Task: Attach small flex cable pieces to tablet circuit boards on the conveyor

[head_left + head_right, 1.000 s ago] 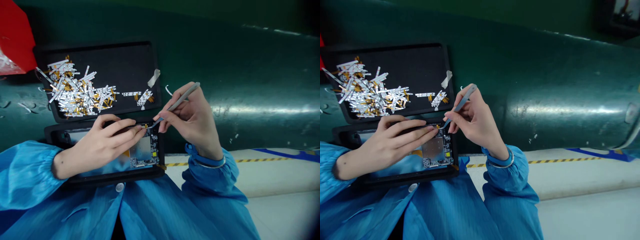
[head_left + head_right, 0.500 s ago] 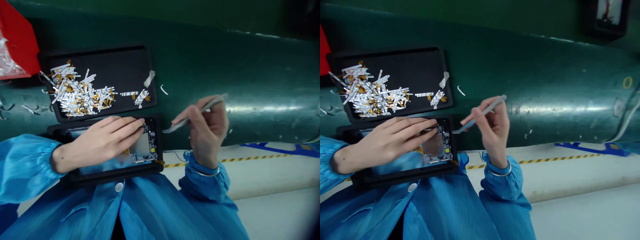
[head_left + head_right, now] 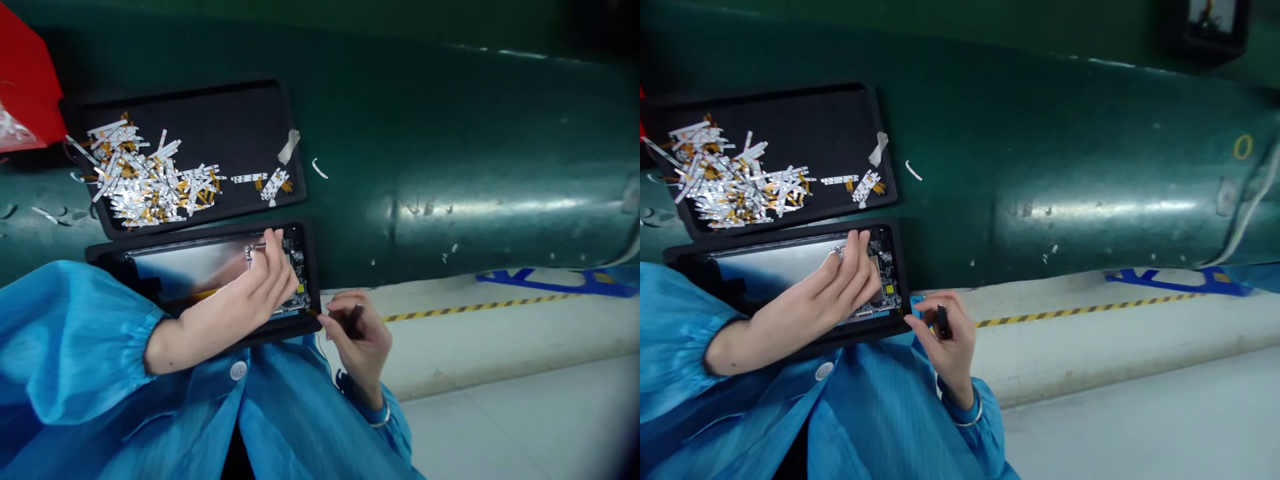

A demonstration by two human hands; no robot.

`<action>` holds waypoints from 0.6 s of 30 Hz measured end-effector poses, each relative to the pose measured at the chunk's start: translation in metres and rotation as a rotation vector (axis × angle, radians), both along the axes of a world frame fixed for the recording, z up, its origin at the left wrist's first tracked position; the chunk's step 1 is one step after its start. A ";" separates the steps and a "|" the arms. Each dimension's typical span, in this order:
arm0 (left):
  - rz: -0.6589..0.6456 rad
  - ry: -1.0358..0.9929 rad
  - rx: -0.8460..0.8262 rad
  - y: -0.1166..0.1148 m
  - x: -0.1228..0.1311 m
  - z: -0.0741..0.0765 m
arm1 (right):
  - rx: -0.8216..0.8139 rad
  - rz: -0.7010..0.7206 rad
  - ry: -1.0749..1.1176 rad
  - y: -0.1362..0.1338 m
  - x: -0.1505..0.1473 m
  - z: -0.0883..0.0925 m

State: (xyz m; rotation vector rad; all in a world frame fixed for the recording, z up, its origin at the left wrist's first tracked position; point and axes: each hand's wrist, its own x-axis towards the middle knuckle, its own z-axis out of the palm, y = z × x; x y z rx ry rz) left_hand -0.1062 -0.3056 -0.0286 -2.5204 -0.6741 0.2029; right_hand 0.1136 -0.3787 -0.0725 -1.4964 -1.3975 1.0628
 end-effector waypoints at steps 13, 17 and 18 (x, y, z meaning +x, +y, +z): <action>-0.010 -0.615 -0.548 0.011 -0.009 0.000 | 0.355 -0.054 -0.157 -0.009 -0.019 -0.014; 0.006 -0.636 -0.701 0.006 0.009 -0.013 | 0.547 0.049 -0.291 -0.009 -0.015 -0.016; 0.014 -0.656 -0.738 0.006 0.012 -0.016 | 0.581 0.069 -0.316 -0.008 -0.014 -0.017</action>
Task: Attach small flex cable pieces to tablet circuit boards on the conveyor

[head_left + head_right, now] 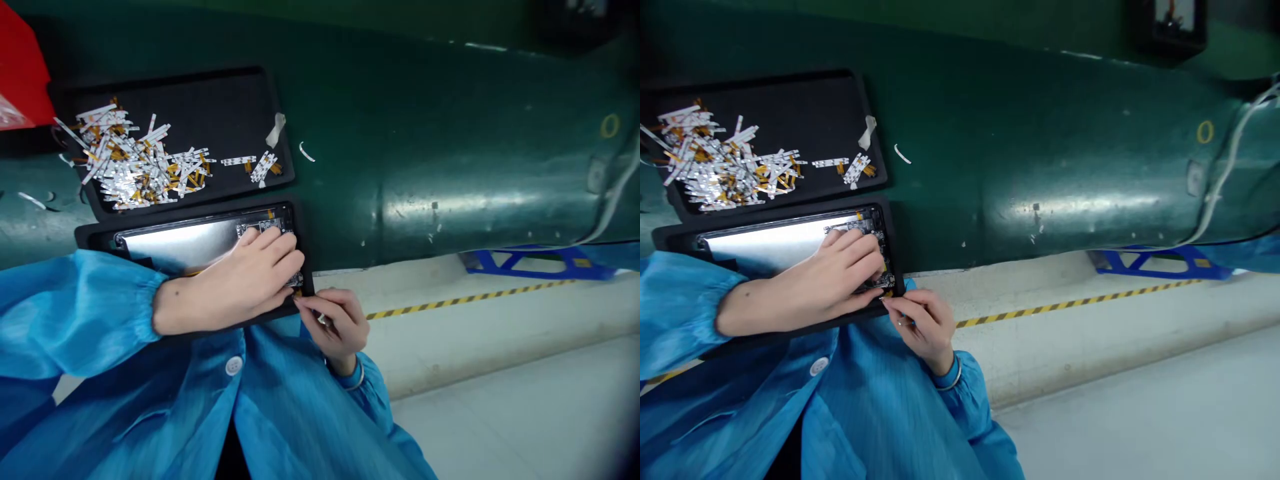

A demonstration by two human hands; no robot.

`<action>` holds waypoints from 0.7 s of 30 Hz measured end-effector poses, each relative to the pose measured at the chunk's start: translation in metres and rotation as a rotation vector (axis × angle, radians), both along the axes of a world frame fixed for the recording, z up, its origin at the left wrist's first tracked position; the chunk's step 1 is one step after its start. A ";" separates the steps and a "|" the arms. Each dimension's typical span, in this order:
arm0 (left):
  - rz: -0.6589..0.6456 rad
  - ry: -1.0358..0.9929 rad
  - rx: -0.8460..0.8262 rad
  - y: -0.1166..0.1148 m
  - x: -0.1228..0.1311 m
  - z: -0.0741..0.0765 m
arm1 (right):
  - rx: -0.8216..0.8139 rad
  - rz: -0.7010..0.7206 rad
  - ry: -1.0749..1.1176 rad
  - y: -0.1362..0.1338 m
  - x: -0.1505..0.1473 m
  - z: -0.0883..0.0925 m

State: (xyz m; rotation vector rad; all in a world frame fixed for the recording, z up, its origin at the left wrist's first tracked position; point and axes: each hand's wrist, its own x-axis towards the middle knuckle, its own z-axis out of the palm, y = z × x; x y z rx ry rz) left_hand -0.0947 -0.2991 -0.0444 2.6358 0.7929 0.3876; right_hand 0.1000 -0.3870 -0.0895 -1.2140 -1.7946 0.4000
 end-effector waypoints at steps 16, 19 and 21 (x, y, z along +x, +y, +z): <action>0.142 -0.124 -0.314 0.005 -0.034 0.013 | 0.090 0.109 -0.265 0.013 -0.002 0.020; 0.103 -0.116 -0.312 0.003 -0.035 0.011 | 0.081 0.103 -0.294 0.014 -0.004 0.023; 0.048 -0.107 -0.293 0.003 -0.034 0.008 | 0.083 0.110 -0.319 0.016 -0.004 0.026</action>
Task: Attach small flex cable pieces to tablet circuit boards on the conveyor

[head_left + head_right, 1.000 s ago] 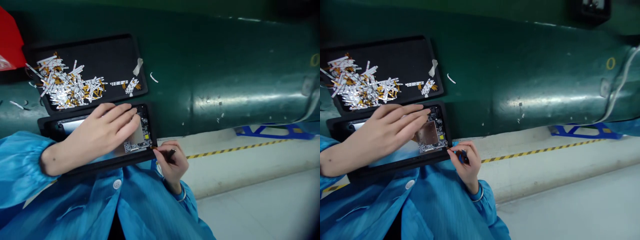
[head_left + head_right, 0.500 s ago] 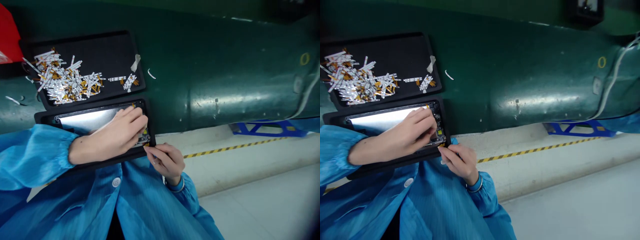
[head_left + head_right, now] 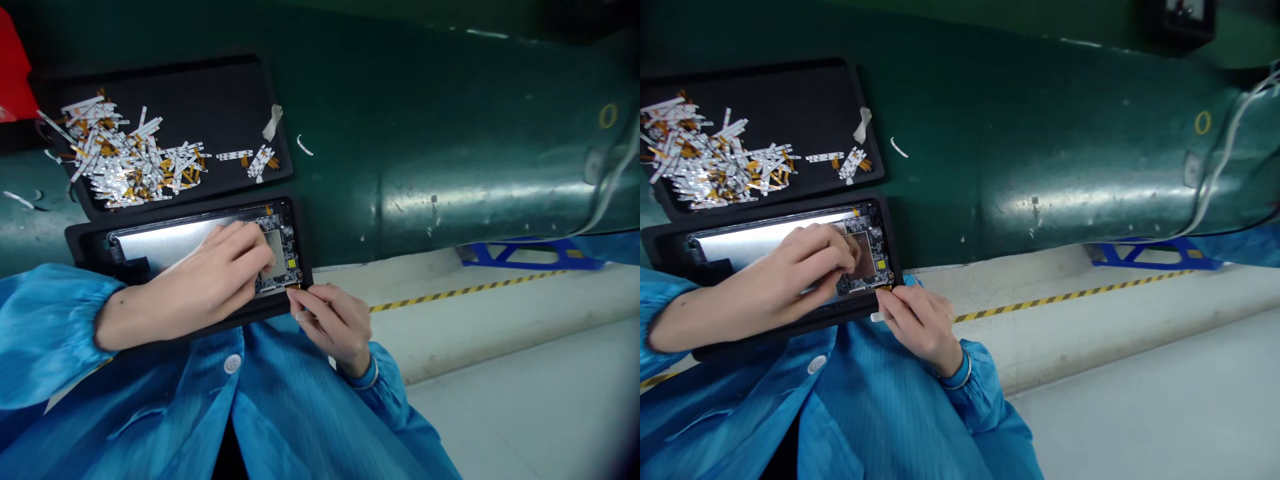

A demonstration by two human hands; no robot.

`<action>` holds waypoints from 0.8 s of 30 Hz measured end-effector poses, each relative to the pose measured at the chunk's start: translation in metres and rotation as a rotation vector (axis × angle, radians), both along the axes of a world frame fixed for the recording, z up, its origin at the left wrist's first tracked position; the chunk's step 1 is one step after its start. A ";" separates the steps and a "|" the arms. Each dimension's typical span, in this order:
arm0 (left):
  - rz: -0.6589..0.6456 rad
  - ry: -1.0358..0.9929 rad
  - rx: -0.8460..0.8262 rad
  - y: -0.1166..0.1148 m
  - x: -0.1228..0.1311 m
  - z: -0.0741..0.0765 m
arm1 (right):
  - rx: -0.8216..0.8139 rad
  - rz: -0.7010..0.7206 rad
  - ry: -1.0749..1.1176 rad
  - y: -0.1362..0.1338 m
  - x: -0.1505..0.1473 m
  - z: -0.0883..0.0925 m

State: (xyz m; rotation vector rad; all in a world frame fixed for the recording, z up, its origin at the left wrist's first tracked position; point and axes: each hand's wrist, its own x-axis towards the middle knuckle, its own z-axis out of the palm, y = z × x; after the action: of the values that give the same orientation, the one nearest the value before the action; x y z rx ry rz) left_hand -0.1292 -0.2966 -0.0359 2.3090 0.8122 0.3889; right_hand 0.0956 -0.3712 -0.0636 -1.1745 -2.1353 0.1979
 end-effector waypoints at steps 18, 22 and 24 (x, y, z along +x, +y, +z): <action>-0.209 -0.065 0.076 -0.001 -0.005 -0.011 | -0.312 0.101 0.023 0.015 0.006 0.015; -0.228 -0.020 0.151 -0.001 -0.006 -0.013 | -0.533 0.071 0.241 0.024 0.010 0.010; -0.249 0.043 0.221 -0.001 -0.005 -0.012 | -0.607 0.044 0.274 0.030 0.013 0.008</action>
State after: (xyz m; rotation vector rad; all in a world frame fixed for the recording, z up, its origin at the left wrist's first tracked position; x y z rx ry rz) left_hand -0.1340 -0.2972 -0.0483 2.5949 0.5127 0.3324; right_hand 0.1088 -0.3410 -0.0557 -1.3307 -1.9056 1.0228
